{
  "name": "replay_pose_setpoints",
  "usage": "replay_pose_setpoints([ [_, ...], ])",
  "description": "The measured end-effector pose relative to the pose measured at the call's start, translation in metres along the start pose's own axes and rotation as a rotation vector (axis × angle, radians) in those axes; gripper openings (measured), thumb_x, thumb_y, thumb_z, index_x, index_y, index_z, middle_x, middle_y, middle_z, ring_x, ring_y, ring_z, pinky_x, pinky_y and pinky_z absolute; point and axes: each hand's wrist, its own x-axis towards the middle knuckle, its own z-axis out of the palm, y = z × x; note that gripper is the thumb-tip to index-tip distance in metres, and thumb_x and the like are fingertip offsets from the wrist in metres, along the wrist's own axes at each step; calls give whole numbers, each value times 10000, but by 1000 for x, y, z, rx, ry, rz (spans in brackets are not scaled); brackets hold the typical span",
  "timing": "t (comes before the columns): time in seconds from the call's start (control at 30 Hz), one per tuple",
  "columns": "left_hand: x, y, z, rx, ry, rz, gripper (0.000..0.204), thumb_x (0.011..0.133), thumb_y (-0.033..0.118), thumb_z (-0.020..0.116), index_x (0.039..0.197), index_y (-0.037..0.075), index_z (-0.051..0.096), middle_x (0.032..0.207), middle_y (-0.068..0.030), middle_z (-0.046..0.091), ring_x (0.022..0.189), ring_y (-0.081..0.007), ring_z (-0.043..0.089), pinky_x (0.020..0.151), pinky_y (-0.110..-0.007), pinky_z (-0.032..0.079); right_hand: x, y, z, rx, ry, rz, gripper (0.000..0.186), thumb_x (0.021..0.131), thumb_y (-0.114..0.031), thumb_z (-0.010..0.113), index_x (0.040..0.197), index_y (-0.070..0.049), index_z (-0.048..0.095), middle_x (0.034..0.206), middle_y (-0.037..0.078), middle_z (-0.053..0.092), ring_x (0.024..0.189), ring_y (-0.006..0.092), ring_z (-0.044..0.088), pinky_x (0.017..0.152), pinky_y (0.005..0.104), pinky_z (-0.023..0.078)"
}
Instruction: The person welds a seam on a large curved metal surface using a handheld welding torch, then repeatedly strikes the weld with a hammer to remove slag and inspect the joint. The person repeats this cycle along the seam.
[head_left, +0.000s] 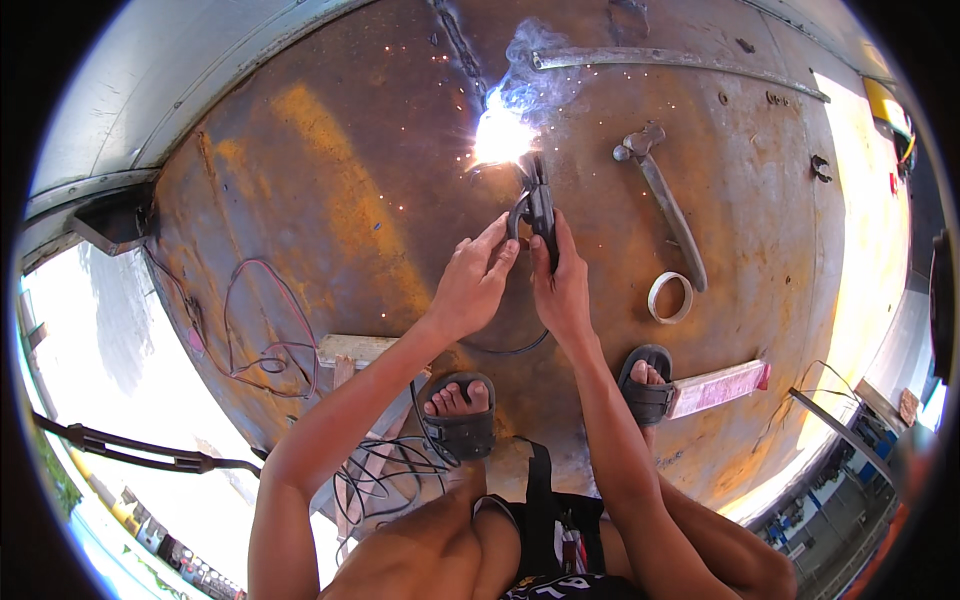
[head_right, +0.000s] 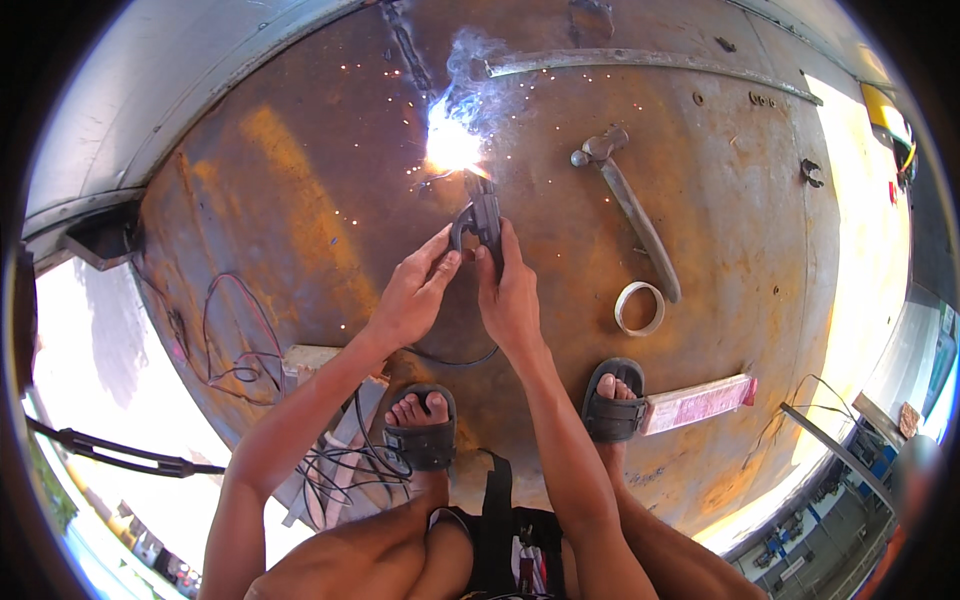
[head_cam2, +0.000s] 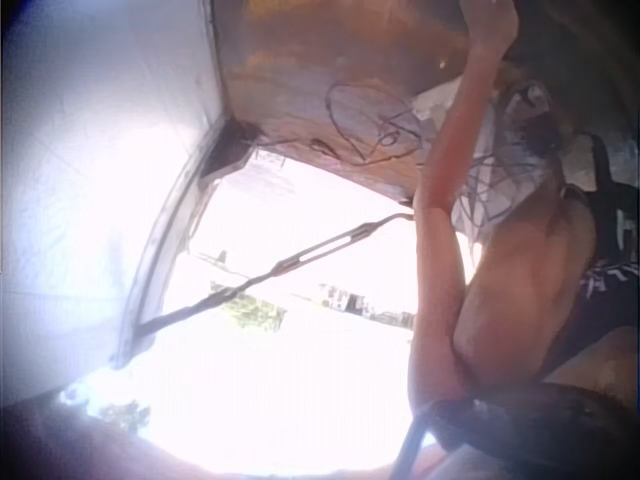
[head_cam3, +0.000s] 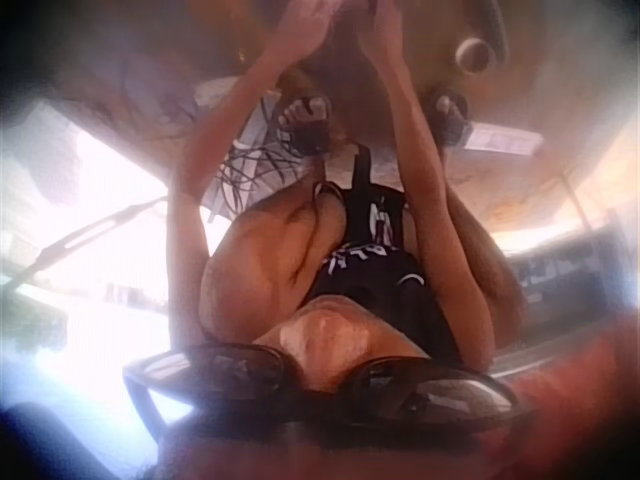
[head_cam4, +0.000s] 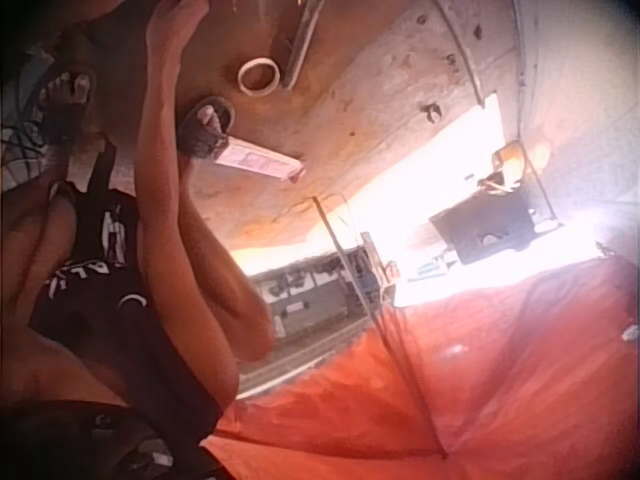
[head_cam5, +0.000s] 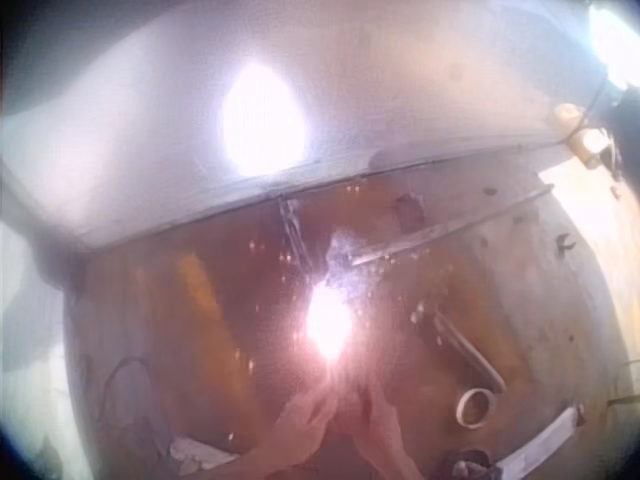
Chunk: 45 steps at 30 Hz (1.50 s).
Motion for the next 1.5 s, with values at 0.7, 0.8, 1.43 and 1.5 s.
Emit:
replay_pose_setpoints([
  [0.7, -1, 16, -4, -50, -10, 50, 448, 1117, 256, 514, 1520, 68, 569, 1274, -239, 737, 1268, -467, 619, 1105, -519, 451, 0, -3, -1, -10, -15, 56, 490, 1106, -160, 582, 1548, 6, 454, 893, 273, 720, 739, 400, 734, 669, 467, 532],
  [0.8, 0, 15, -1, -47, -6, 46, 442, 1110, 223, 518, 1517, 56, 565, 1218, -264, 738, 1230, -480, 645, 1072, -525, 462, 0, 2, -2, -11, -5, 39, 498, 1106, -158, 580, 1557, 5, 447, 904, 279, 720, 748, 411, 734, 670, 466, 534],
  [1.43, -10, 44, -9, -417, -189, -207, 372, 1146, 335, 576, 1352, 32, 646, 1168, -13, 712, 1139, -97, 651, 1014, -302, 506, -27, -55, -9, 219, -13, -73, 540, 1105, -124, 563, 1579, 12, 343, 1177, 245, 731, 935, 380, 756, 822, 410, 565],
  [1.5, -17, 55, -12, -576, -84, -244, 382, 1146, 365, 562, 1351, 55, 648, 1142, -21, 711, 1103, -133, 686, 989, -315, 531, -23, -52, -21, 99, -51, -122, 538, 1090, -137, 594, 1565, 0, 382, 1148, 225, 726, 939, 372, 741, 824, 400, 562],
])
